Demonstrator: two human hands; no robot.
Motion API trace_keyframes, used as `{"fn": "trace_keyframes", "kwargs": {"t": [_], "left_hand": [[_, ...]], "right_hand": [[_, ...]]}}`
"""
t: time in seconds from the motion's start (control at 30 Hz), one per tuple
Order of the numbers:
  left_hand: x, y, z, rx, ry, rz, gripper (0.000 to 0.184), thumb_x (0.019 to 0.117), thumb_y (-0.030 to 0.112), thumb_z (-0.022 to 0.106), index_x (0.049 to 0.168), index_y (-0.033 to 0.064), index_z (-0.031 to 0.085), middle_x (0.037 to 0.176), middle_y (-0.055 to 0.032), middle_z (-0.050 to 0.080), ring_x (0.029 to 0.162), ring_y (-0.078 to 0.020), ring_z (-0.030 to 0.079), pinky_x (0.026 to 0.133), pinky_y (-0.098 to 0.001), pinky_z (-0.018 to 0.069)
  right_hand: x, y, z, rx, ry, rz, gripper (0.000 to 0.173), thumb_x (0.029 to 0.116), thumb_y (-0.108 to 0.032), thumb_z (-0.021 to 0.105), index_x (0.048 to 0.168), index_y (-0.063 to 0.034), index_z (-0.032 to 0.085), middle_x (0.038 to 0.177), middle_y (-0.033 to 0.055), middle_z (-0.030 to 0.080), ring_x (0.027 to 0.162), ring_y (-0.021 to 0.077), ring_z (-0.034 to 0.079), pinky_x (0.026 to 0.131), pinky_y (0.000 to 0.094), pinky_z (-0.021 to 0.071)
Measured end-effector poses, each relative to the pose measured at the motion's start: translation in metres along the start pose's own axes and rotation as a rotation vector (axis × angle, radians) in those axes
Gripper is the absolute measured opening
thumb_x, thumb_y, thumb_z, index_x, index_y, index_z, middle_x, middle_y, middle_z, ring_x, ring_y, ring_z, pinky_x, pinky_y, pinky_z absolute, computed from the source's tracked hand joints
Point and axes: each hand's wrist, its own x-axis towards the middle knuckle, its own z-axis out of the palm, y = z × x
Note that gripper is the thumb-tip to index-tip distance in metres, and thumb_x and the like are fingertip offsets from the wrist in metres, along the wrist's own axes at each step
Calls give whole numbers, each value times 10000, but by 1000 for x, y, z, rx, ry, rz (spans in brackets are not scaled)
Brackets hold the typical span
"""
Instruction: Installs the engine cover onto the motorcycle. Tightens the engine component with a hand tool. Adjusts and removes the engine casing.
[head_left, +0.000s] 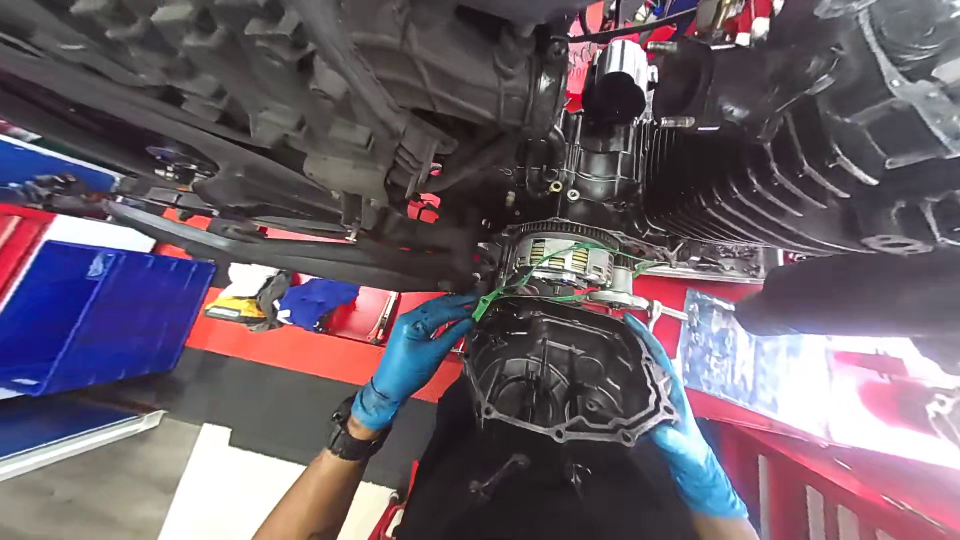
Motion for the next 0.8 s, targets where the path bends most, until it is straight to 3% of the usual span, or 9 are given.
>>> {"fn": "trace_keyframes", "kwargs": {"t": [0.23,0.4,0.57,0.7,0.8], "left_hand": [[3,-11,7,268,6,212,104,985,108,650,1006,29,714,1071,-86,747,1058,-116,704,972,-292,566],[4,-14,16,355,54,283,110,1007,118,612,1012,30,679,1029,-100,739,1003,-137,713,912,-299,586],[8,-13,19,412,92,320,120,1016,118,593,1002,36,679,982,-87,744,928,-122,722,845,-279,600],[14,-9,25,536,157,426,159,1049,147,532,985,56,646,923,-92,728,861,-152,716,786,-288,597],[15,-6,27,574,179,446,160,1055,167,532,992,69,641,927,-82,733,864,-159,716,792,-299,591]], "right_hand": [[-9,5,-2,28,24,17,1190,755,-802,667,1578,-17,316,1612,140,376,1449,231,422,1196,382,388],[-14,8,0,75,90,69,1068,815,-800,602,1550,-54,395,1569,114,450,1417,218,465,1164,375,424],[-6,0,1,151,145,131,975,834,-754,626,1532,-98,447,1488,63,553,1331,165,555,1105,343,485],[0,2,-5,234,123,162,996,844,-759,607,1529,-54,440,1461,124,571,1317,215,570,1089,373,498],[-1,-5,-3,273,148,126,813,910,-703,577,1475,-121,535,1409,52,629,1284,150,598,1083,328,502]]}}
